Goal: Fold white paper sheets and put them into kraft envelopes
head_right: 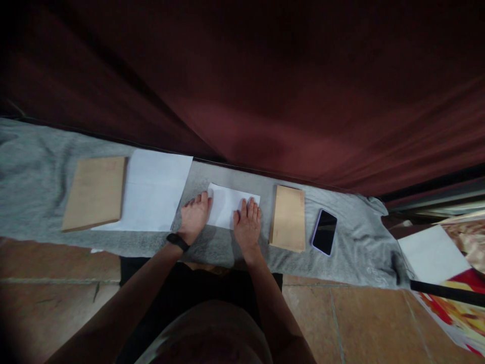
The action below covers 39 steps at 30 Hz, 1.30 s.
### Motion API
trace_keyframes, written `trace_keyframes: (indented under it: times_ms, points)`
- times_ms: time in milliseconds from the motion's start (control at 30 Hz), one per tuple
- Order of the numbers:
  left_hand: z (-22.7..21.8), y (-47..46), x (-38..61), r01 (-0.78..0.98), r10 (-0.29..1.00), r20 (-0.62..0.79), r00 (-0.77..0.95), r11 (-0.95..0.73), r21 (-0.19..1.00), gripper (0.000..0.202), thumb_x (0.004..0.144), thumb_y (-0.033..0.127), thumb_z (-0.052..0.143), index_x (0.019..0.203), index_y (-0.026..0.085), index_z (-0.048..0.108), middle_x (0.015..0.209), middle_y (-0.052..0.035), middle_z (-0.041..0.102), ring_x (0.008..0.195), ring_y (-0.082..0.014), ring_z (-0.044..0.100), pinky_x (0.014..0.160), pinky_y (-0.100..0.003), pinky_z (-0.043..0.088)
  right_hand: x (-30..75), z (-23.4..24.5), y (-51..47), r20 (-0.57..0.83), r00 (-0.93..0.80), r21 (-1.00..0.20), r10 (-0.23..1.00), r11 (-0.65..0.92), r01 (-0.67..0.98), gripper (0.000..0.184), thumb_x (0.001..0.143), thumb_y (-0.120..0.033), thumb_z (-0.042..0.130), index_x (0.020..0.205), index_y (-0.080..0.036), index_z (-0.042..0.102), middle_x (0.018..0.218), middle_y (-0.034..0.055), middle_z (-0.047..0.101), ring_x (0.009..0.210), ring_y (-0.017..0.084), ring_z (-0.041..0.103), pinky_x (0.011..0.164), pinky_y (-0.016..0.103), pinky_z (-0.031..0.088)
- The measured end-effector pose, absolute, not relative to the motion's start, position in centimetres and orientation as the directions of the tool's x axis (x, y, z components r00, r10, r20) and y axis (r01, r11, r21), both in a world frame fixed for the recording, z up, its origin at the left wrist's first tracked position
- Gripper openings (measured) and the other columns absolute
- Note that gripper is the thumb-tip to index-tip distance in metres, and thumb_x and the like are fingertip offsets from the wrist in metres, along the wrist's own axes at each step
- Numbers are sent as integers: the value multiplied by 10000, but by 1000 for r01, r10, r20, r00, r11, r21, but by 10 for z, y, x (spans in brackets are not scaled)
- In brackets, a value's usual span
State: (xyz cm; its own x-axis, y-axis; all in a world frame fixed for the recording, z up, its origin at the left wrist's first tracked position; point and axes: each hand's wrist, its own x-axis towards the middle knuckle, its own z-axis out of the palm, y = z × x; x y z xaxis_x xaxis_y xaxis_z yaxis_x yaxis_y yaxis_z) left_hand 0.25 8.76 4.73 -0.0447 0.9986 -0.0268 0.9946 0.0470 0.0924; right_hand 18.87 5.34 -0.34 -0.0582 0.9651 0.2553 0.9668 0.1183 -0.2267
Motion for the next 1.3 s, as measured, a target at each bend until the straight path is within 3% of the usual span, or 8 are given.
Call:
trace_keyframes:
  times_ms: [167,300,433,600,967,1167,1300]
  points:
    - [42,89,8,992,983,170,76,-91,84,515,1027,137,294,1505,101,481,1452,-242,596,1366,-348,554,1108,-532,445,188,-2,53,251,-60,-216,966,116,970,585,1100,-384,400,1616,-109,379,1680,233,321,1535,353,350,1215,570,313]
    - [30,91,25,943,949,208,238,-277,185,526,1038,164,299,1530,120,479,1652,-159,422,1564,-285,327,1268,-501,293,187,-1,53,255,-54,-210,965,110,972,582,1098,-387,415,1602,-98,403,1675,241,326,1532,361,355,1214,563,319]
    - [19,92,45,872,917,149,370,-398,285,532,1071,301,300,1556,161,469,1682,-88,388,1602,-241,242,1312,-478,222,186,0,54,245,-57,-218,968,112,970,556,1097,-345,401,1604,-117,406,1676,227,334,1542,354,341,1213,574,317]
    - [16,98,50,886,931,82,357,-365,285,562,1074,361,307,1593,181,427,1681,-78,384,1606,-247,229,1323,-495,168,185,1,56,194,-40,-227,980,85,970,539,1103,-324,385,1596,-110,418,1698,215,288,1560,327,312,1237,553,297]
    - [12,103,33,925,956,84,282,-294,243,585,1075,358,273,1617,167,382,1698,-90,336,1614,-264,196,1320,-518,151,179,7,61,228,3,-292,974,66,954,517,1096,-295,386,1567,-97,459,1668,201,367,1558,313,327,1243,530,303]
    - [12,103,31,924,947,56,315,-320,208,599,1034,232,271,1618,157,378,1710,-75,318,1617,-252,182,1325,-497,149,156,12,82,190,-134,-344,973,194,919,512,1110,-313,341,1577,-140,459,1663,114,405,1537,242,378,1281,452,273]
    - [13,103,30,922,945,57,323,-328,205,607,1022,217,270,1614,140,384,1709,-85,321,1616,-264,185,1323,-506,152,155,9,86,174,-127,-327,977,179,928,516,1117,-347,354,1575,-134,463,1650,115,427,1538,253,376,1285,459,262]
